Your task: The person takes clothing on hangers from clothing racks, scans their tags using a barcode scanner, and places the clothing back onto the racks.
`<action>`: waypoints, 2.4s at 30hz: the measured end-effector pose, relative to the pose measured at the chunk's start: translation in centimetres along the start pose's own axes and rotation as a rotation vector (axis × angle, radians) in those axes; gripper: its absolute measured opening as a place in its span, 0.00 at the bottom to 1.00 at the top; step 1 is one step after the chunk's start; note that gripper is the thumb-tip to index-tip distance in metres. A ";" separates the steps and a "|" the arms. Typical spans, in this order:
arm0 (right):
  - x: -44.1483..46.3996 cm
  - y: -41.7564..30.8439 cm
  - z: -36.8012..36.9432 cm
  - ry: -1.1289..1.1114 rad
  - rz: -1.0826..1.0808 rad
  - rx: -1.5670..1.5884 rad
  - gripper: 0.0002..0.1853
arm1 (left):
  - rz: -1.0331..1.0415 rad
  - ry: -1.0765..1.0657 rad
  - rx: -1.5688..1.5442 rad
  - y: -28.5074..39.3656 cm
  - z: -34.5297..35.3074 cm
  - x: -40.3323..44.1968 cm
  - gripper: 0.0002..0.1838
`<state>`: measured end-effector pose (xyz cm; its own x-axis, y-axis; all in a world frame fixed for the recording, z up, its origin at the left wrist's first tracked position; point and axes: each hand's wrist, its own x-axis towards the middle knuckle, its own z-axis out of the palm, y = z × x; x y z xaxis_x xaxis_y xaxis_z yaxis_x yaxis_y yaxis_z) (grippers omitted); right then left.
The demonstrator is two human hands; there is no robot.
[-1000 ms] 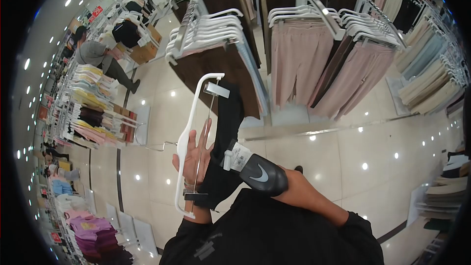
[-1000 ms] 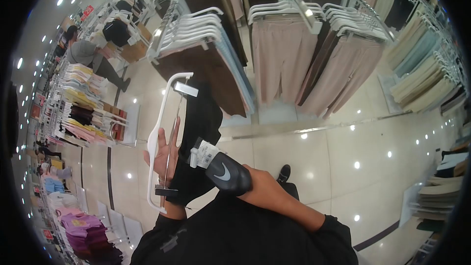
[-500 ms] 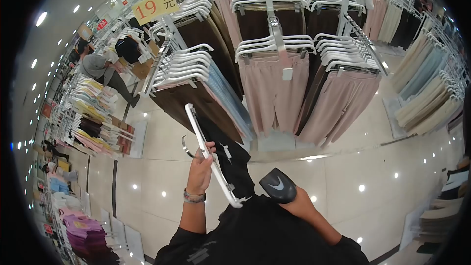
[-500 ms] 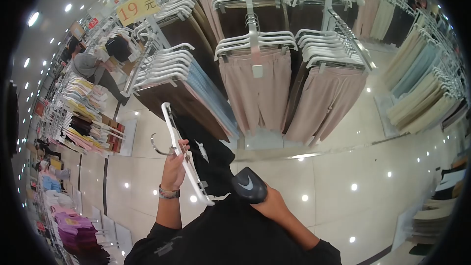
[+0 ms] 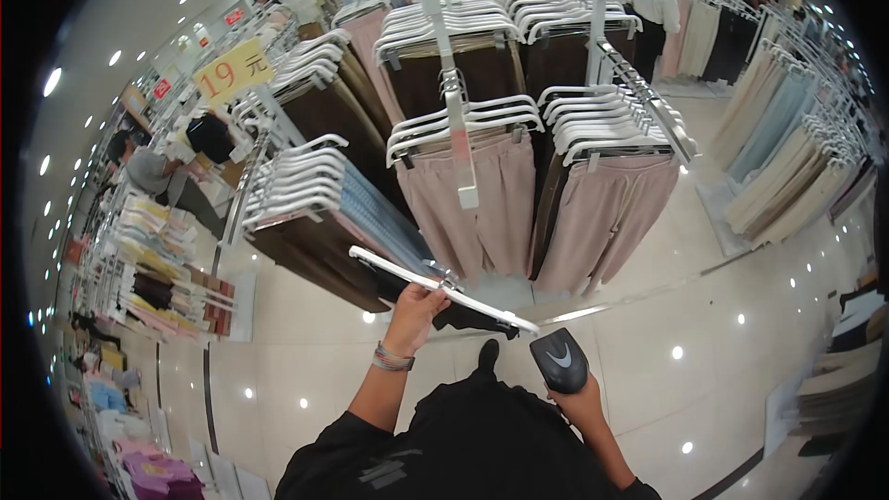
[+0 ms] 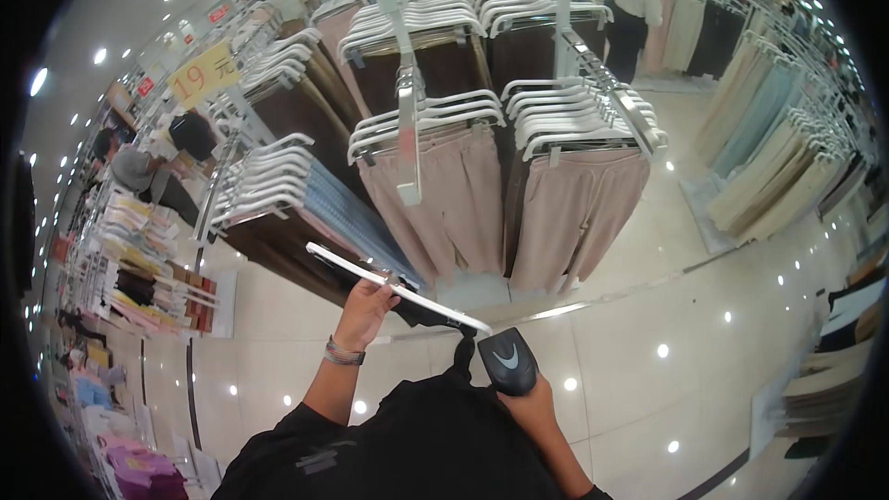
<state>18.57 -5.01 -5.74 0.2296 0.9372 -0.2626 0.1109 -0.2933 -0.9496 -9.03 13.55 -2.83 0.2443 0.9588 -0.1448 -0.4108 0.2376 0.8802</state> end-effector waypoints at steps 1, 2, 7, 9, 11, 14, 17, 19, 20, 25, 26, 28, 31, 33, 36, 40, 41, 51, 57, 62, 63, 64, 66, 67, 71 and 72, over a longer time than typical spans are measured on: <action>0.1 -0.3 -0.1 0.017 0.077 -0.014 0.24 | -0.021 0.008 0.011 -0.5 0.2 1.3 0.07; 0.4 -0.4 -0.1 0.038 0.081 -0.014 0.24 | -0.043 0.015 0.021 -1.0 0.7 2.4 0.06; 1.8 -0.9 0.2 0.215 -0.021 -0.054 0.13 | -0.083 0.080 -0.045 -3.1 2.8 9.4 0.06; 2.7 -1.8 0.5 0.246 -0.022 -0.064 0.13 | -0.085 0.090 -0.066 -3.5 3.4 12.0 0.06; 3.5 -3.0 1.2 0.271 -0.017 -0.066 0.12 | -0.045 0.030 -0.067 -3.4 3.8 14.4 0.05; 5.3 -4.9 2.1 0.291 0.024 -0.027 0.12 | 0.003 -0.023 -0.077 -2.0 4.9 17.1 0.06; 6.5 -6.0 3.0 0.334 0.121 0.017 0.19 | 0.003 -0.069 -0.105 -0.3 5.5 18.8 0.08; 7.3 -6.8 3.6 0.332 0.152 0.038 0.19 | 0.043 -0.083 -0.086 1.1 6.0 20.0 0.09; 7.8 -6.7 4.0 0.334 0.153 0.041 0.19 | 0.052 -0.089 -0.112 1.9 6.2 20.4 0.09; 9.8 -6.0 4.4 0.290 0.095 0.041 0.18 | 0.115 -0.091 -0.172 3.2 5.1 23.0 0.08; 10.3 -6.2 4.3 0.286 0.089 0.047 0.18 | 0.138 -0.051 -0.183 3.3 4.9 23.6 0.07; 11.1 -6.6 3.6 0.263 0.096 0.046 0.18 | 0.167 -0.022 -0.216 2.6 3.9 25.1 0.07; 12.8 -6.3 2.3 0.256 -0.039 0.020 0.10 | 0.148 -0.026 -0.187 2.5 3.2 25.8 0.06; 13.6 -6.4 1.0 0.214 0.011 0.028 0.15 | 0.219 -0.048 -0.147 1.9 2.6 26.4 0.07; 14.7 -6.6 -0.9 0.158 0.069 0.032 0.20 | 0.256 -0.012 -0.111 -0.3 1.5 28.0 0.14; 15.9 -5.4 -3.8 0.099 0.048 0.011 0.21 | 0.273 0.005 -0.333 -2.2 0.3 30.2 0.17; 16.2 -5.1 -4.6 0.078 0.049 0.011 0.21 | 0.210 0.099 -0.352 -1.6 0.8 30.6 0.18; 20.2 -3.8 -8.8 -0.106 0.066 0.041 0.20 | 0.166 0.352 0.021 0.3 4.3 26.1 0.22; 22.0 -4.0 -8.2 -0.204 0.013 0.036 0.21 | 0.207 0.310 -0.084 -1.5 -0.4 19.9 0.17; 22.6 -4.1 -7.2 -0.273 0.051 0.036 0.22 | 0.303 0.442 0.272 -4.0 -6.5 13.7 0.10; 22.7 -3.7 -6.9 -0.282 0.048 0.036 0.22 | 0.308 0.451 0.274 -3.7 -7.3 12.6 0.10; 22.8 -3.2 -6.5 -0.276 0.026 0.028 0.22 | 0.189 0.578 0.065 -3.3 -8.2 11.5 0.10; 22.9 -2.9 -5.7 -0.279 -0.001 0.018 0.22 | 0.065 0.739 -0.190 -2.4 -10.0 9.8 0.09; 22.9 -3.0 -5.3 -0.289 0.000 0.007 0.22 | 0.072 0.744 -0.193 -2.0 -11.0 9.3 0.09; 23.0 -4.2 -2.7 -0.306 0.013 -0.042 0.22 | 0.165 0.823 -0.250 0.2 -14.4 8.2 0.09; 23.0 -4.3 -1.9 -0.304 0.010 -0.043 0.22 | 0.198 0.846 -0.255 0.9 -15.1 8.3 0.09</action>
<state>25.22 17.50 -7.36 -0.0681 0.9459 -0.3173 0.1529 -0.3043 -0.9402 -20.64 24.12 -10.10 -0.5375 0.7560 -0.3736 -0.5836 -0.0136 0.8119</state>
